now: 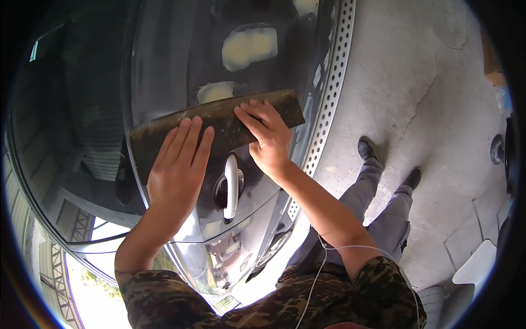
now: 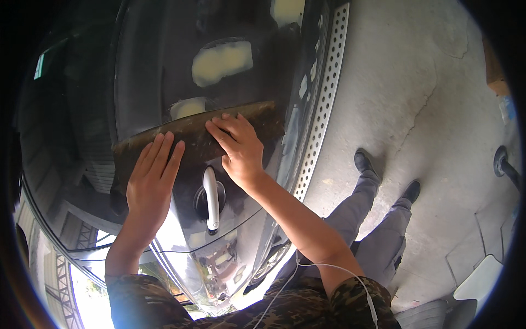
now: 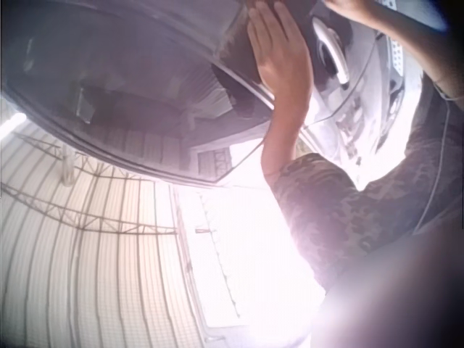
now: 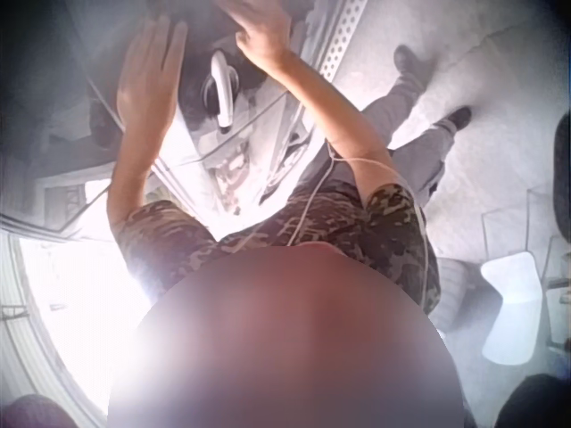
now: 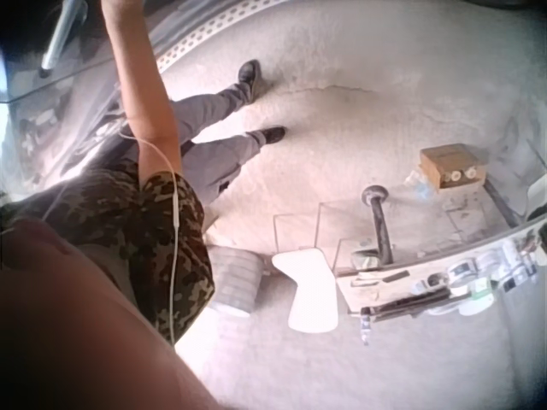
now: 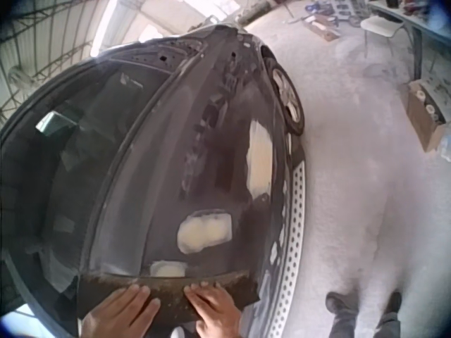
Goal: The person spreads yellow body filler over a car panel using a small spreader, then uses a flat sanding block to sand the filled areas on the hood and door. They periodically reload filler onto the spreader and reposition around the car while working.
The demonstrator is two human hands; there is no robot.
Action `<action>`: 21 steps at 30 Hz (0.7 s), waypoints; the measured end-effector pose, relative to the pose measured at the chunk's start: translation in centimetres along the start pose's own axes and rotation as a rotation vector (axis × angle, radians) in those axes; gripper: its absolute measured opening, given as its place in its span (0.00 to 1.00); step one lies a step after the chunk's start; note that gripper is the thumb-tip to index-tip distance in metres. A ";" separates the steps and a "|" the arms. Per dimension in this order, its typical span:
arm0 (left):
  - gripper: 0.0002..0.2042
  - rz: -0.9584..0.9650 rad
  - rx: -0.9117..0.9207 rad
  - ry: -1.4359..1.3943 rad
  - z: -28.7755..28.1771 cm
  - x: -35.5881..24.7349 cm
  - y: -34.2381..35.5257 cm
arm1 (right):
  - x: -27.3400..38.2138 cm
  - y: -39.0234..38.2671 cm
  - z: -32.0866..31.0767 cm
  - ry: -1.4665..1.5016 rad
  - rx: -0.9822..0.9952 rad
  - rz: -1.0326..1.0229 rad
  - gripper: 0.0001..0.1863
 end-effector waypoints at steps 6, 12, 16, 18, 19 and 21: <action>0.22 -0.033 0.017 -0.036 0.5 -0.8 -1.4 | 0.4 -1.7 0.0 0.015 0.056 0.006 0.40; 0.23 -0.052 0.116 -0.051 -0.3 -2.4 -2.1 | 0.9 -2.8 -1.3 -0.033 0.212 -0.020 0.34; 0.23 -0.019 0.168 -0.096 -1.0 -3.8 -2.6 | 2.0 -3.8 -3.9 -0.100 0.303 -0.037 0.30; 0.22 -0.007 0.194 -0.157 -1.3 -4.6 -2.4 | 2.7 -3.2 -6.1 -0.153 0.366 -0.074 0.26; 0.19 0.050 0.136 -0.117 -2.0 -5.3 -1.8 | 2.9 -2.6 -7.3 -0.191 0.426 -0.074 0.25; 0.19 0.039 0.121 -0.256 -2.9 -6.9 -0.7 | 3.7 -1.1 -10.8 -0.265 0.530 -0.085 0.22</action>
Point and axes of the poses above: each hand's wrist, its own y-axis towards the middle knuckle, its own z-axis out of the palm, x = y × z, the point moved 7 cm from there along y, towards the middle knuckle, and after that the axes turned 8 degrees about -y, right-handed, at the moved point
